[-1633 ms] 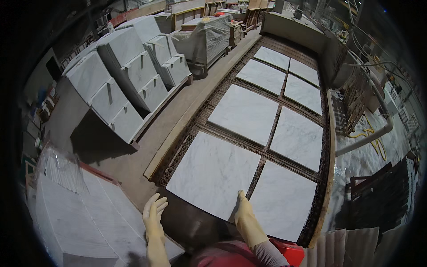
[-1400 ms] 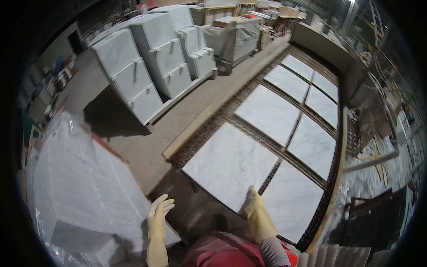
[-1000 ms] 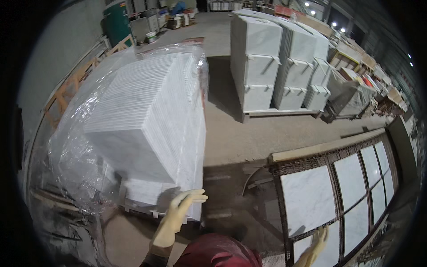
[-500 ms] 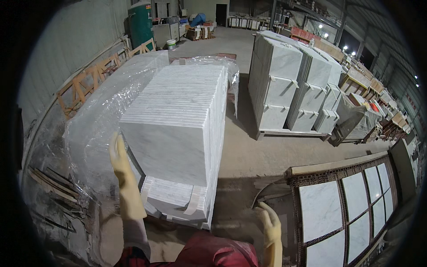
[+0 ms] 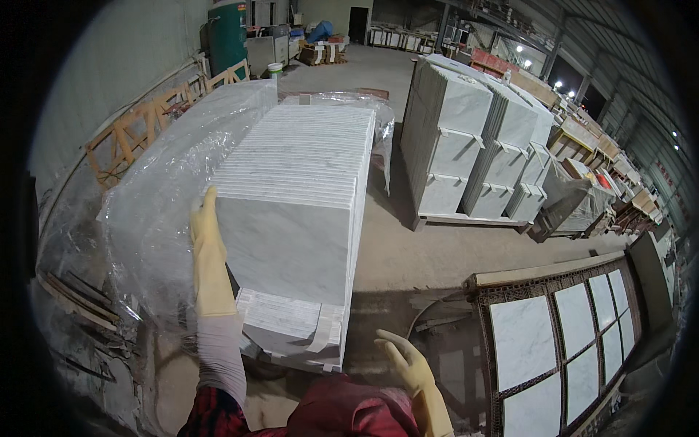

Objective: The person unwraps a stack of white tiles using a utility knife, then places them one by one onto a moving conveyor belt. The person handles the tiles with gloved hands and arranges them in a grid pattern on the belt.

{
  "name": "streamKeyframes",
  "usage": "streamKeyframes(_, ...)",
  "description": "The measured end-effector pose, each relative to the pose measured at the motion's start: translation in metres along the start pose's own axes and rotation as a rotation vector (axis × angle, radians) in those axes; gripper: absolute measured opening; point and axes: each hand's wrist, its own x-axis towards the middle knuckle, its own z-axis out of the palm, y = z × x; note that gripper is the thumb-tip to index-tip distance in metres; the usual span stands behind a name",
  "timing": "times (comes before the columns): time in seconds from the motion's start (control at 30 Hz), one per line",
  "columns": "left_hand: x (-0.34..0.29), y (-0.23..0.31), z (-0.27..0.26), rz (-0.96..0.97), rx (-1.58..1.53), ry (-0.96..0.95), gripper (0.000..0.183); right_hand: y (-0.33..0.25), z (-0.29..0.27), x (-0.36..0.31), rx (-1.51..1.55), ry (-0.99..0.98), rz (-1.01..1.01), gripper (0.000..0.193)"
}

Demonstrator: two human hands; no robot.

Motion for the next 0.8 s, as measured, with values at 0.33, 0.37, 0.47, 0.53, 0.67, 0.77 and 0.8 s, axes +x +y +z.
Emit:
streamKeyframes(0.33,0.001,-0.005,0.005,0.16,-0.068,0.129,0.042,-0.069,0.067,0.046,-0.157,-0.033,-0.287,0.042)
streamKeyframes(0.37,0.003,-0.007,0.009,0.163,-0.08,0.128,0.041,-0.076,0.07,0.049,-0.197,0.031,-0.334,0.043)
streamKeyframes(0.47,0.003,-0.004,0.012,0.166,-0.12,0.106,0.04,-0.089,0.08,0.06,-0.212,0.157,-0.433,0.049)
streamKeyframes(0.53,0.013,-0.018,0.009,0.244,-0.185,0.139,0.041,-0.094,0.085,0.071,-0.228,0.194,-0.489,0.053)
streamKeyframes(0.67,-0.01,-0.023,-0.003,0.379,-0.241,0.22,0.043,-0.097,0.1,0.086,-0.279,0.162,-0.555,0.061)
streamKeyframes(0.77,-0.051,-0.006,-0.011,0.301,-0.255,0.144,0.046,-0.101,0.101,0.083,-0.435,0.203,-0.495,0.063)
streamKeyframes(0.8,-0.041,-0.022,-0.026,0.407,-0.225,0.114,0.047,-0.095,0.104,0.087,-0.414,0.165,-0.421,0.057)
